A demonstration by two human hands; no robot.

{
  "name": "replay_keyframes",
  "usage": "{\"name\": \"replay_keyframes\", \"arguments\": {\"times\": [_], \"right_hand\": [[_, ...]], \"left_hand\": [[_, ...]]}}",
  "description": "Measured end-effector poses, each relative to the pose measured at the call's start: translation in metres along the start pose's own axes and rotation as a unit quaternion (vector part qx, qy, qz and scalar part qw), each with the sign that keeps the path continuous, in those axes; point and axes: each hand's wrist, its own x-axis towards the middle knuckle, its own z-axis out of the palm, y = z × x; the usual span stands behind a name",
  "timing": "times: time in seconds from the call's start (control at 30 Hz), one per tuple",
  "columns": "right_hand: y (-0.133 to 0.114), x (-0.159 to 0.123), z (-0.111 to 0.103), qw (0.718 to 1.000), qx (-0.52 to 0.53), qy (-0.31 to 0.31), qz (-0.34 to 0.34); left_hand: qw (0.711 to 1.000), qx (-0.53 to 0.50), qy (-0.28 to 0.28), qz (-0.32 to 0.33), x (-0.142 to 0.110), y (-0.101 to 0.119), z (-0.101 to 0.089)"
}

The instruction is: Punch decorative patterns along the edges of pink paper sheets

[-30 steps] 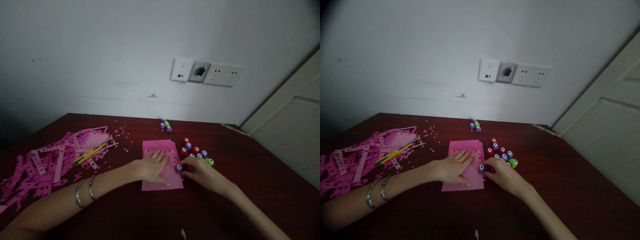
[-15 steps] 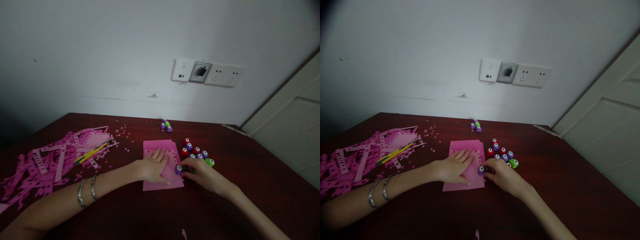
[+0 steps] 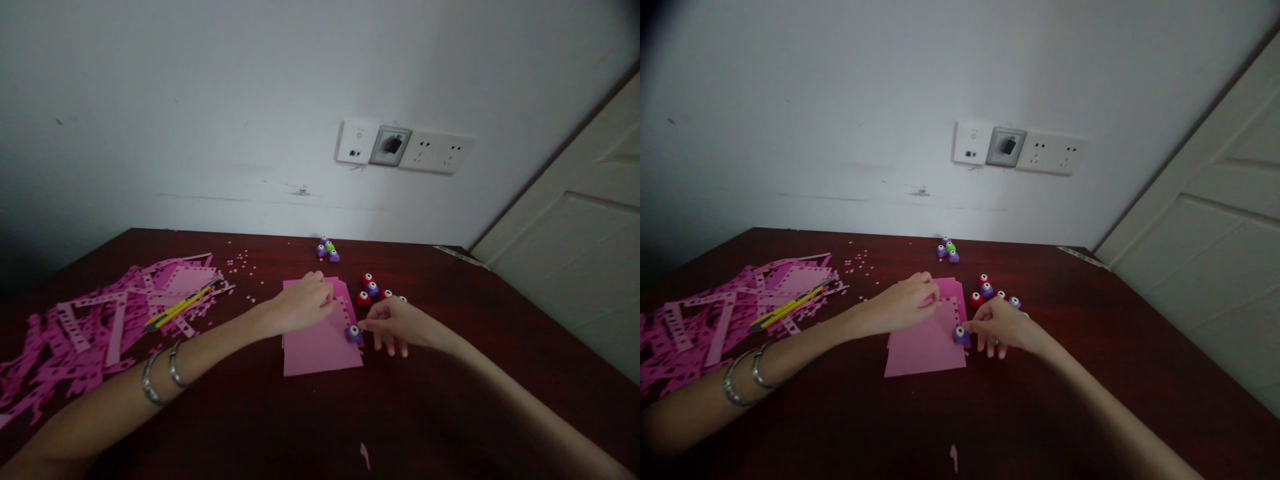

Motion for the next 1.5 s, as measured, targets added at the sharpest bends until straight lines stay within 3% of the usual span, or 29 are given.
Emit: {"name": "replay_keyframes", "arguments": {"times": [0.07, 0.2, 0.27, 0.6, 0.97, 1.1, 1.37, 1.5], "right_hand": [[0.001, 0.006, -0.004, 0.999, 0.001, -0.053, 0.014], [-0.001, 0.014, -0.008, 0.995, -0.009, -0.095, 0.037], [-0.004, 0.016, -0.009, 0.992, -0.018, -0.113, 0.044], [-0.003, 0.024, -0.014, 0.983, -0.052, -0.169, 0.046], [-0.013, 0.038, -0.015, 0.963, -0.028, -0.24, 0.121], [-0.012, 0.045, -0.012, 0.96, -0.036, -0.238, 0.144], [-0.029, 0.038, -0.005, 0.964, -0.073, -0.204, 0.156], [-0.032, 0.029, -0.006, 0.97, -0.099, -0.181, 0.128]], "left_hand": [[0.997, -0.07, -0.022, -0.004, 0.008, -0.004, 0.002], [0.961, -0.214, -0.168, -0.055, 0.022, -0.013, 0.014], [0.94, -0.255, -0.216, -0.068, 0.026, -0.016, 0.018], [0.87, -0.341, -0.35, -0.071, 0.034, -0.009, 0.025], [0.844, -0.34, -0.399, -0.11, 0.051, -0.015, 0.047], [0.843, -0.346, -0.399, -0.106, 0.055, -0.019, 0.053], [0.856, -0.316, -0.39, -0.125, 0.051, -0.01, 0.048], [0.891, -0.299, -0.333, -0.076, 0.043, -0.008, 0.045]]}}
